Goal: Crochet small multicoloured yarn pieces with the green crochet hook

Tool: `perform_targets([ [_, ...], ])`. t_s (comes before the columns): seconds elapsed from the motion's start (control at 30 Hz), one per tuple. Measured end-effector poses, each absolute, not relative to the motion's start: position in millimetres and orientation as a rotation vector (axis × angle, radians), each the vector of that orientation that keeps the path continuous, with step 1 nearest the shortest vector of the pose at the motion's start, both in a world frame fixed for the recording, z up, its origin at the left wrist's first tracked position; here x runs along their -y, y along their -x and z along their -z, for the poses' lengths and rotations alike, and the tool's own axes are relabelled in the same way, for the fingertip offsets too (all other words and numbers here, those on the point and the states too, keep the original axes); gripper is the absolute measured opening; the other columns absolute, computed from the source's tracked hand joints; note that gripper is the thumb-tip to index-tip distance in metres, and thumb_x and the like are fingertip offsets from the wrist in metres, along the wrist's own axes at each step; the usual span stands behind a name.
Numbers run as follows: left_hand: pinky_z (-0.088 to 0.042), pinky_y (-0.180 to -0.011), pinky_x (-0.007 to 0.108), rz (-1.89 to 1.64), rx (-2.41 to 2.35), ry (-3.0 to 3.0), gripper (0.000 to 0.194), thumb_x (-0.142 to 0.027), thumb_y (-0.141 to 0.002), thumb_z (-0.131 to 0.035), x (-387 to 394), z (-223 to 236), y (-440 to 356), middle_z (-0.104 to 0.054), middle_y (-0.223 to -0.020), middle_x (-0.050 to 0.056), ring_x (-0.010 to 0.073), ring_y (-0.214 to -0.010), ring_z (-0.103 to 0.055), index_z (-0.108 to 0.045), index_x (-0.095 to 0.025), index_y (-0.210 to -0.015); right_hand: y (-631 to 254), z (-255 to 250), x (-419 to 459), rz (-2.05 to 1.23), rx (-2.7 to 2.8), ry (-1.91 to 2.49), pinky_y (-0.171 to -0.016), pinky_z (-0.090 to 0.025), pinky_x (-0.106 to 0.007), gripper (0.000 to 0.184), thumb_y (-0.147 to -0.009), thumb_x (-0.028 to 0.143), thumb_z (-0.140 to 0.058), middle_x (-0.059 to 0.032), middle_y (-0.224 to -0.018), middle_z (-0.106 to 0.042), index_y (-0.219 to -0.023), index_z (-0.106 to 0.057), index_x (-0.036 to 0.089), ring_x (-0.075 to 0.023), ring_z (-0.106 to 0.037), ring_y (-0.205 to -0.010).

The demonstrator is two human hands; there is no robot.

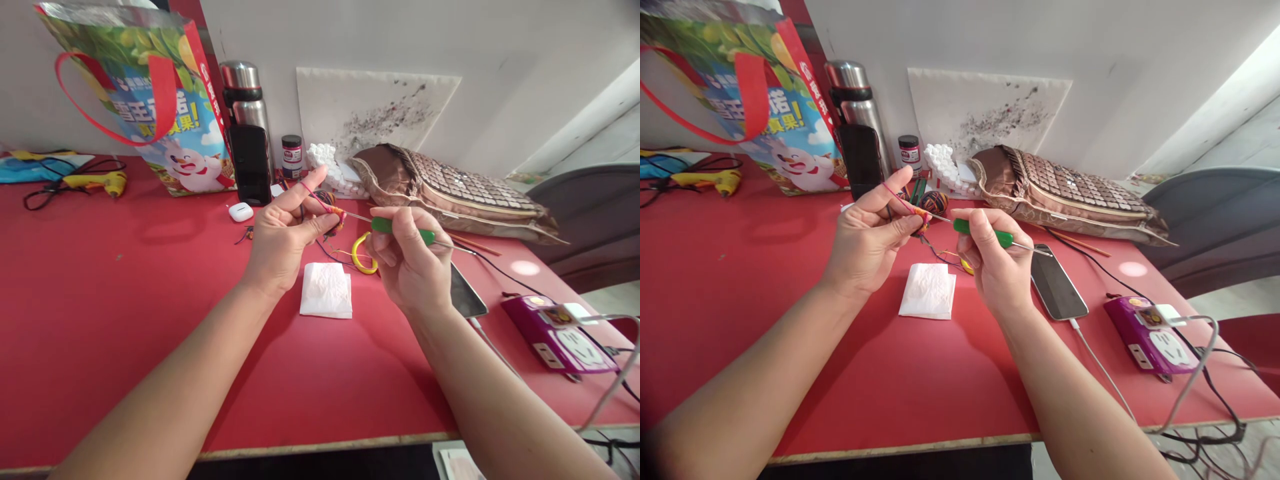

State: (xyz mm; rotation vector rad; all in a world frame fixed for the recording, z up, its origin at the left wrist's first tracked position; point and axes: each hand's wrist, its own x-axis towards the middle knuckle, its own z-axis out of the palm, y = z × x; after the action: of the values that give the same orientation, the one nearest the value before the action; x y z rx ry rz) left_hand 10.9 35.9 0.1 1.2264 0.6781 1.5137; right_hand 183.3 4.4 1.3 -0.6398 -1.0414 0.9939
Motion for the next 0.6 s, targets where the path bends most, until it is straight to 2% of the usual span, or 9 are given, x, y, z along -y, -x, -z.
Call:
perform_targets([
  [0.6,-0.065,-0.088,0.035,-1.489,-0.660,-1.217,0.050,-0.019,-0.076,-0.097,-35.2,-0.3,-11.3,-0.079,-0.081,-0.003,0.0164,-0.081,-0.072,-0.087,-0.039,-0.120,-183.1,-1.4,-4.1,-0.978,1.045,0.668,-0.042,-0.024,-0.027,0.031,-0.086,0.054,-0.092,0.0047,-0.056,-0.060,-0.087,-0.086,0.024,-0.0060,-0.033,-0.043],
])
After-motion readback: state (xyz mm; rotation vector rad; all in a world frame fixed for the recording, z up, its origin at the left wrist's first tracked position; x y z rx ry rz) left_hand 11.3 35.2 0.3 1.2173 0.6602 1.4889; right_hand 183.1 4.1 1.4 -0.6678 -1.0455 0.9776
